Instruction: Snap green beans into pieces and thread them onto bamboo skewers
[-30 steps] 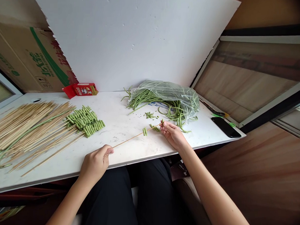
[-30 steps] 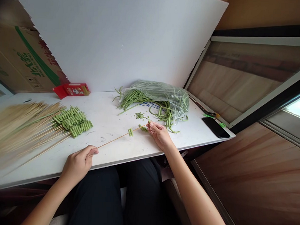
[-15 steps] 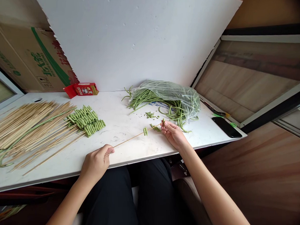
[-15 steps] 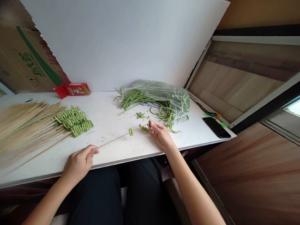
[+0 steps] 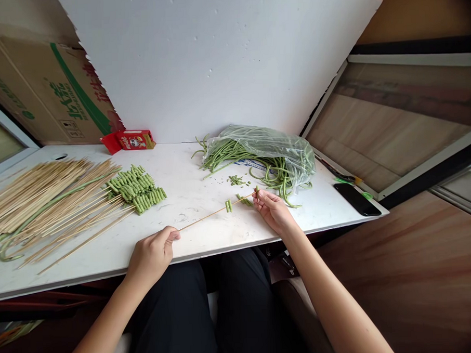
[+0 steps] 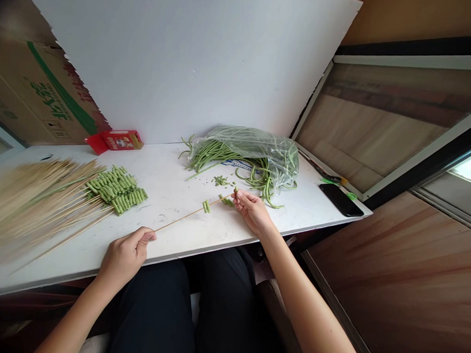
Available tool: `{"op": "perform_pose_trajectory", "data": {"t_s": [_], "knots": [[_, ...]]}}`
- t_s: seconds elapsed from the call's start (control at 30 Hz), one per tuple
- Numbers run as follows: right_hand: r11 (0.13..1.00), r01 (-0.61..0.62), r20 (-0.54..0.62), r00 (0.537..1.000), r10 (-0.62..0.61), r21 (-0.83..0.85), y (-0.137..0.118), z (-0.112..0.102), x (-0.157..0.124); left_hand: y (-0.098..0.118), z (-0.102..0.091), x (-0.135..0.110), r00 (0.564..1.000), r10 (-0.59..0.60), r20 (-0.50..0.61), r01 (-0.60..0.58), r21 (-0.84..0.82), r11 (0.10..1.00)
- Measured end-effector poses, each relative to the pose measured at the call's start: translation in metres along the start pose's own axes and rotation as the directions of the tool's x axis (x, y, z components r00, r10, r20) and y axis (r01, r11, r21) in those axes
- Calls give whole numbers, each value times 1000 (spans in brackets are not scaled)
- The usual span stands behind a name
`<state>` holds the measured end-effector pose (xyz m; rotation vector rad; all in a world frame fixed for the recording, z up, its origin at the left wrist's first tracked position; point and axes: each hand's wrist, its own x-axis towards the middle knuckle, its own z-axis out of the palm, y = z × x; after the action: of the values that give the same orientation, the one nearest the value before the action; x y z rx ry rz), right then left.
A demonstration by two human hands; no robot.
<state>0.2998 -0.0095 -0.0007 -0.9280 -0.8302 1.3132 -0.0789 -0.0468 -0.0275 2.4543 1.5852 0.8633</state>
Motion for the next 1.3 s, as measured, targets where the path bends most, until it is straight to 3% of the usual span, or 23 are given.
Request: {"op": "perform_pose_trajectory", "data": {"t_s": [0.83,1.3], "knots": [[1000,15,-52,998,-17,-26,2,3,-1,2,0,1,1000,-14,-7,14,-25,1000],[996,37,47,998,-33,-86,2,0,-3,3,-1,2,1000,-19,-10,19,-38,999]]}}
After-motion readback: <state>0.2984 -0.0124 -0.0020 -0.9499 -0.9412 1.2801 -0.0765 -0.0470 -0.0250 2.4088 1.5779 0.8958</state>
